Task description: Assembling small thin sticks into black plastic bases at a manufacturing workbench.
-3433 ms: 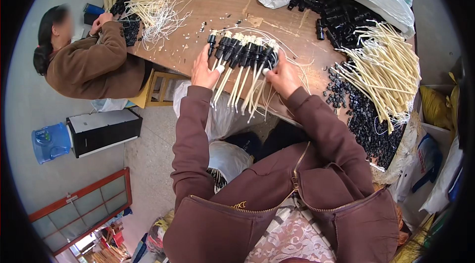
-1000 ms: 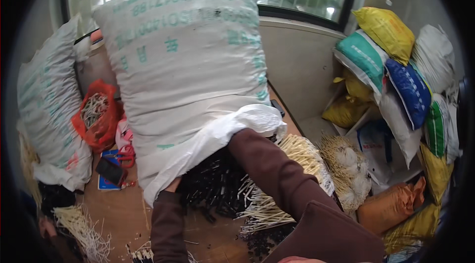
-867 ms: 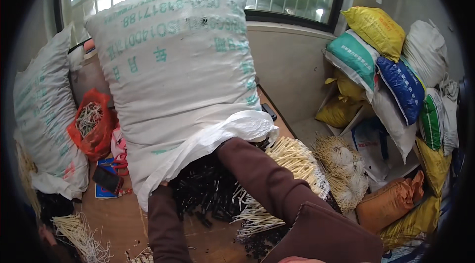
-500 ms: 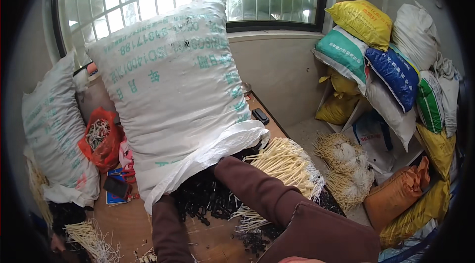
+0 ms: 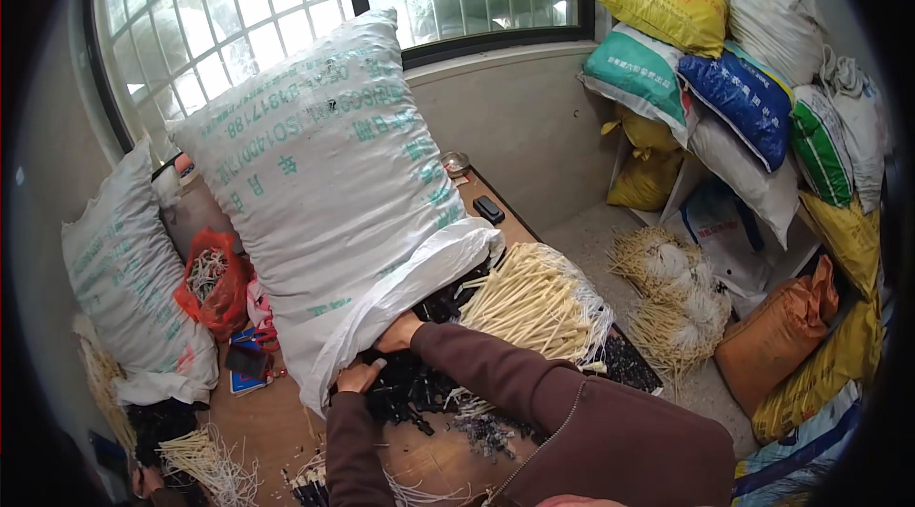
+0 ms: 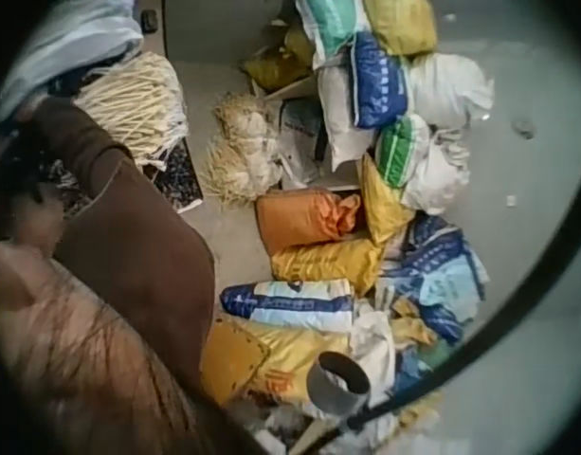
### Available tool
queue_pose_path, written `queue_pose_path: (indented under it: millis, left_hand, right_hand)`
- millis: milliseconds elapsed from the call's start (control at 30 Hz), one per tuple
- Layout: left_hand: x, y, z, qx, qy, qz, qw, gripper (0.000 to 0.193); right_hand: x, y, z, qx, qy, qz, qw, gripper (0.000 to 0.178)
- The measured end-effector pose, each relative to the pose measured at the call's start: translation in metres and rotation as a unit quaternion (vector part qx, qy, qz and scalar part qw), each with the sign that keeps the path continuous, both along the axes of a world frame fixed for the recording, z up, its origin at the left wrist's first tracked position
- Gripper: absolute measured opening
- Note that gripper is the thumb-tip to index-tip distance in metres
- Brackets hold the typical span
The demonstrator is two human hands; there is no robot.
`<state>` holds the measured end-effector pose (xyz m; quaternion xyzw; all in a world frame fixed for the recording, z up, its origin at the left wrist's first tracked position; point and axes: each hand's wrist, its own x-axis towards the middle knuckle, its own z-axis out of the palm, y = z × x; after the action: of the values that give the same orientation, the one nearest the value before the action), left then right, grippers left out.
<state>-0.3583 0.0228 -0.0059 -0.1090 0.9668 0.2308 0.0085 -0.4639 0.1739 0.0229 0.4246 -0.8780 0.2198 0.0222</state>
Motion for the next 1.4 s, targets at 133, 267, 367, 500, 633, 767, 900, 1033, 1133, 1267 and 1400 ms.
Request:
queue_pose_path:
  millis: [133,267,367,500,633,767,900,1033,1133,1267,1400]
  left_hand:
    - [0.019,0.023,0.026,-0.016,-0.021,-0.029,0.999,0.082]
    - [0.045,0.022,0.003,-0.028,0.057,-0.071,0.995,0.084]
    - [0.064,0.021,-0.007,0.009,0.13,-0.078,0.988,0.076]
    - [0.086,0.055,0.012,-0.064,0.278,-0.014,0.958,0.061]
    - [0.154,0.12,0.047,0.023,0.305,-0.061,0.95,0.056]
    - [0.218,0.14,0.013,0.062,0.259,-0.009,0.964,0.047]
    - [0.253,0.139,-0.015,0.087,0.157,-0.013,0.984,0.038]
    - [0.247,0.138,-0.013,0.116,0.173,0.064,0.976,0.035]
    - [0.22,0.127,0.001,0.049,0.254,0.054,0.965,0.036]
    - [0.189,0.136,0.0,-0.054,0.273,-0.059,0.959,0.036]
    - [0.18,0.125,-0.032,-0.102,0.262,-0.046,0.958,0.037]
  right_hand:
    - [0.035,0.024,0.007,-0.013,0.091,-0.028,0.995,0.055]
    - [0.072,0.043,0.042,0.09,0.043,0.006,0.995,0.04]
    - [0.102,0.066,0.042,0.009,0.083,0.008,0.996,0.032]
    - [0.141,0.118,0.031,-0.217,0.138,0.017,0.966,0.027]
    - [0.209,0.21,0.041,-0.282,-0.05,-0.024,0.958,0.043]
    - [0.234,0.276,-0.002,-0.266,-0.15,-0.165,0.938,0.042]
    - [0.237,0.3,-0.016,-0.207,-0.114,-0.185,0.954,0.03]
    - [0.228,0.305,-0.014,-0.18,0.015,-0.156,0.971,0.022]
    - [0.219,0.302,-0.008,-0.165,0.074,-0.164,0.97,0.017]
    - [0.194,0.294,-0.037,-0.089,0.155,-0.159,0.971,0.007]
    - [0.183,0.28,-0.038,-0.111,0.115,-0.128,0.979,0.004]
